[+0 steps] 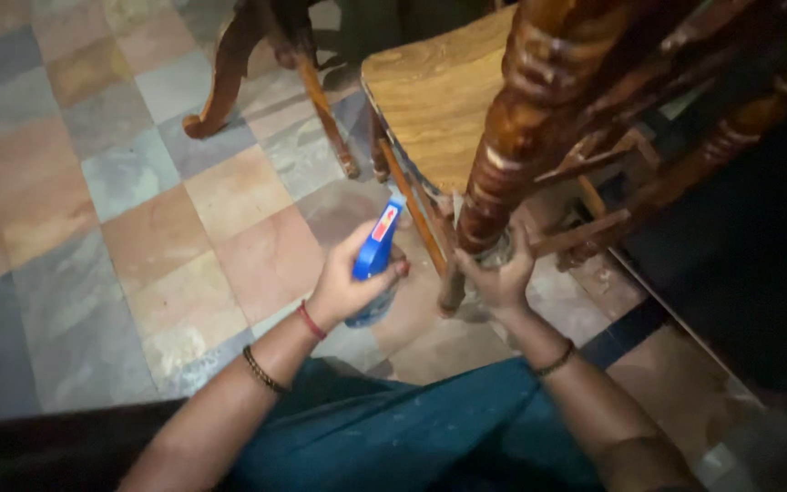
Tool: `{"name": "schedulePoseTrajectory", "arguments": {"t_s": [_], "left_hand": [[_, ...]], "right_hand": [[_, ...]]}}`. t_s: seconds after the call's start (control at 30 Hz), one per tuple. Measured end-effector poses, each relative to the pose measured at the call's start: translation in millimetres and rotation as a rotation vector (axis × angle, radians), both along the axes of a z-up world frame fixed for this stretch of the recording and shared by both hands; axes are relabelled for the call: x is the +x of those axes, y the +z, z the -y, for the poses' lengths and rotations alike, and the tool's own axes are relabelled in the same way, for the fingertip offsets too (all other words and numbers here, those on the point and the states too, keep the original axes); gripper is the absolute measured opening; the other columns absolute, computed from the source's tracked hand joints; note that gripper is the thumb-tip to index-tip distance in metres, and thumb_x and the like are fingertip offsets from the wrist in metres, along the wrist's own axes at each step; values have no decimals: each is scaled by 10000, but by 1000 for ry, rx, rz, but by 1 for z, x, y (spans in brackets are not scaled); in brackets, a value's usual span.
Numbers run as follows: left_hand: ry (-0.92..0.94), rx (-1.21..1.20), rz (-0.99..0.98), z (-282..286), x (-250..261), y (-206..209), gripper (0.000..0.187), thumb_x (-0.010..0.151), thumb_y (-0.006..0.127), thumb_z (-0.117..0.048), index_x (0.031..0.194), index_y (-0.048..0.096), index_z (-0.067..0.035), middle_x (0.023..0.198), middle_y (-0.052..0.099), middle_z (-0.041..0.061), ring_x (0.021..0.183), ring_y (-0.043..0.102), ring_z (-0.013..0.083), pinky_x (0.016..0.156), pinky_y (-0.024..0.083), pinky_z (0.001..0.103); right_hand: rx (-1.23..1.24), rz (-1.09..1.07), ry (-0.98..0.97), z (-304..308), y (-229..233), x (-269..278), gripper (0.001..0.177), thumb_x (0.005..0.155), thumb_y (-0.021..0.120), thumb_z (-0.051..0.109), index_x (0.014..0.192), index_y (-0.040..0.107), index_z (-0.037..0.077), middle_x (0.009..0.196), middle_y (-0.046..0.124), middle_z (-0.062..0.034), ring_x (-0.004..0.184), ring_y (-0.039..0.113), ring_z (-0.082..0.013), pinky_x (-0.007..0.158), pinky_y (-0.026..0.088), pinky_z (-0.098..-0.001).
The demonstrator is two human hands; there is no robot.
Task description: The person sprays a cleaning solution from a blue bottle onto a wooden chair and wipes the seat and legs with a cloth. The person moves around the chair to clean different parts, including the seat, legs, and backrest.
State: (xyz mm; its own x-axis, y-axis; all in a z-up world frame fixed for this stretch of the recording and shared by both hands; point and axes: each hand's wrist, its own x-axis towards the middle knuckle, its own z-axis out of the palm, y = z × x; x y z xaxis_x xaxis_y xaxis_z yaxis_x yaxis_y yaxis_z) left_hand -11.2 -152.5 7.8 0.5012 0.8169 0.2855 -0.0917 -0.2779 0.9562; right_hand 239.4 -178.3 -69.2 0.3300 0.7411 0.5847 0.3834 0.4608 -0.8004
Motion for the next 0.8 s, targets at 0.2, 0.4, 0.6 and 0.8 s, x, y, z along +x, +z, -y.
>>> {"name": "schedulePoseTrajectory", "arguments": {"t_s": [0.2,0.4,0.6,0.8], "left_hand": [[35,35,43,11,14,-2,485,922,702,-42,1387,565,-47,920,712,26,869,686,95,802,568,283],[7,-6,54,26,21,-23,539,933,691,-24,1445,523,-47,944,709,29,894,677,100,838,557,280],[43,-51,-8,37,21,-44,575,905,709,-22,1451,530,-57,915,724,26,864,698,95,811,565,269],[5,-62,26,32,28,-54,607,885,722,-10,1463,545,-60,947,698,21,880,676,90,825,554,263]], "right_hand": [[38,-127,161,-1,3,1,582,820,857,138,1300,551,18,1228,650,-62,1142,639,-171,1030,517,-342],[178,-369,57,-2,-1,7,437,1032,711,248,1360,592,-15,1252,673,-83,1071,623,-152,1005,507,-311],[252,-115,-113,13,36,-37,668,952,689,283,1514,458,7,1420,557,-87,1199,592,-168,947,516,-312],[72,119,-151,21,-29,-26,686,872,764,103,1473,455,-19,1338,586,-130,1200,614,-260,1024,515,-386]]}}
